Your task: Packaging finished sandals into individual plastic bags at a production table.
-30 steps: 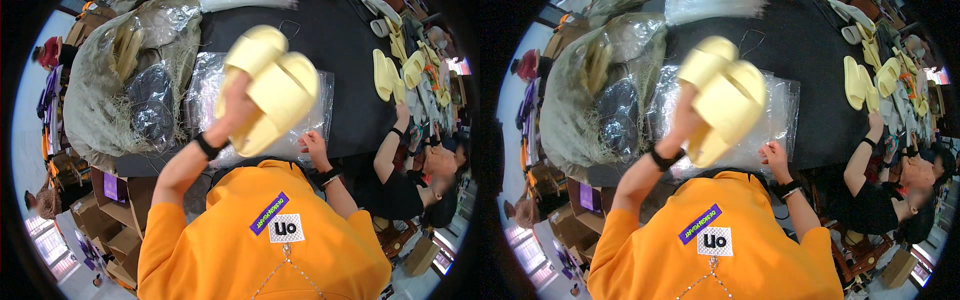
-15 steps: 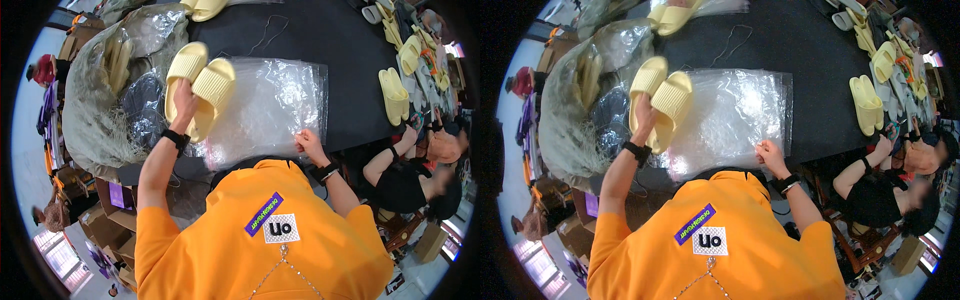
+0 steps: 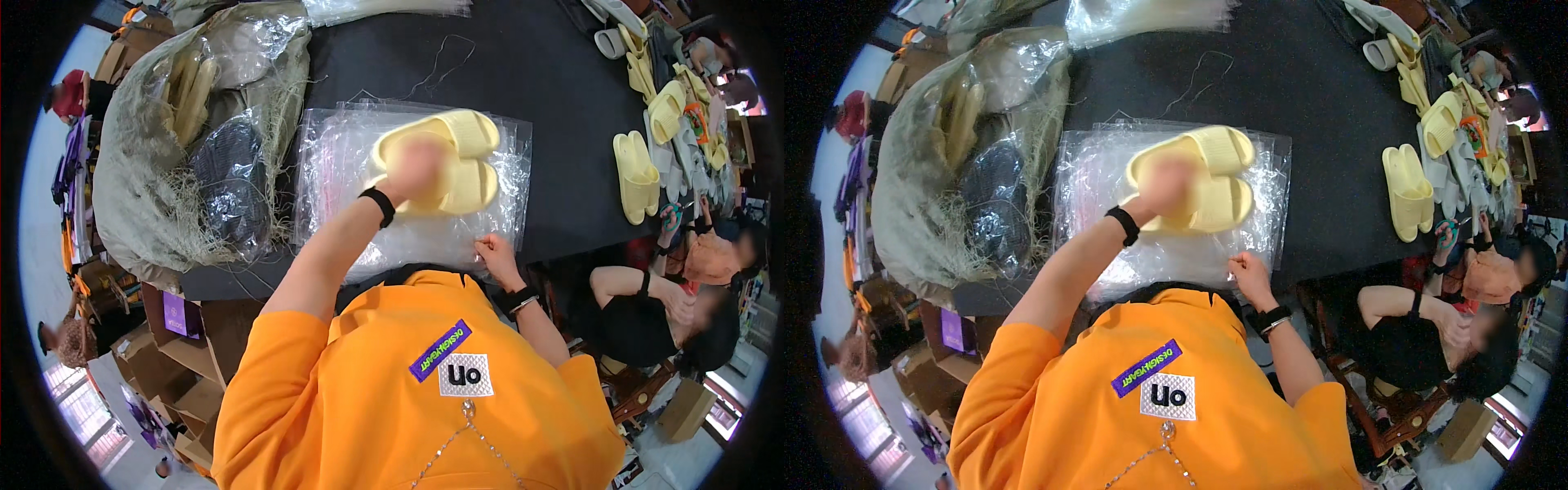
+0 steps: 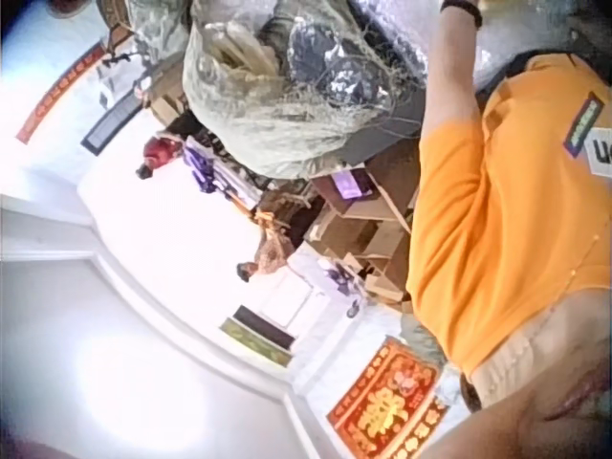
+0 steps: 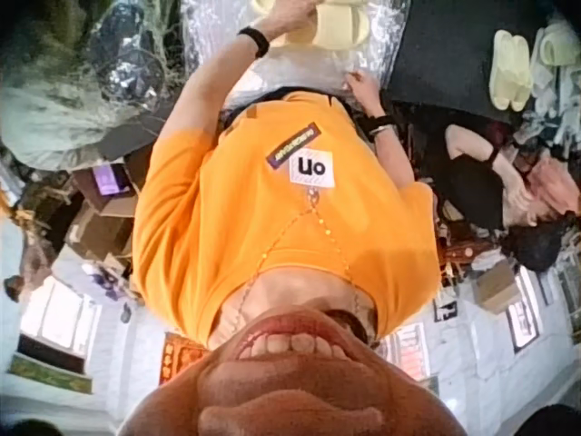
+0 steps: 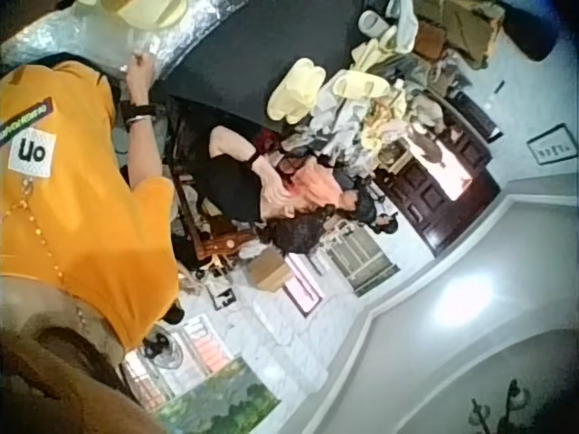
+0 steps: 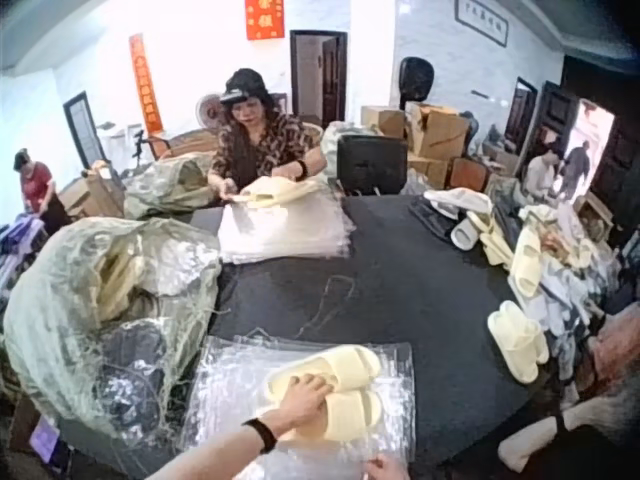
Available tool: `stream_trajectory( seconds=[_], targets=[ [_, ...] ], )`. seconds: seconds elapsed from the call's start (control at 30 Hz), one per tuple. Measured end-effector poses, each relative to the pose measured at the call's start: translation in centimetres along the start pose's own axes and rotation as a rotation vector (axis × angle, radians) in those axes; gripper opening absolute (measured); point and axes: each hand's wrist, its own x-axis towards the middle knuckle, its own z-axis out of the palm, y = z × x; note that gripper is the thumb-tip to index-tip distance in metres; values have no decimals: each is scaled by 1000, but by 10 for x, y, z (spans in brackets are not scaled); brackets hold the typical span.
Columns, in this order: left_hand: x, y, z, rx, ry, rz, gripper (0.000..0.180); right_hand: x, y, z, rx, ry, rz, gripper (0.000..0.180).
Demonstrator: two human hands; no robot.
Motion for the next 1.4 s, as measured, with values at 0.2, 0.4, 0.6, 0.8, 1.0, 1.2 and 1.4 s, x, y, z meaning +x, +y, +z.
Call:
stream_trajectory(
  seconds=[0.2, 0.4, 0.6, 0.8, 1.0, 1.2, 1.4],
  targets=[
    [-37, -122, -25, 139, 141, -564, 35, -6, -19, 2, 61, 32, 67, 13],
    [-56, -121, -90, 79, 331, -381, 26, -9, -37, 3, -29, 71, 20, 21],
    [-107, -10, -54, 55, 72, -42, 28, -24, -44, -8, -764, 253, -702, 49],
    [-169, -52, -33, -9, 249, -350, 29, -40, -28, -30, -991, 187, -618, 36],
    [-179, -71, -74, -117, 380, -588, 21, -43, -31, -47, -785, 83, -583, 21],
    [-154, -28, -89, -107, 357, -411, 21, -46, -44, -51, -887, 176, -633, 30],
    [-148, -2, -34, -194, 27, -145, 31, -38, -26, -18, -854, 121, -291, 50]
  ],
)
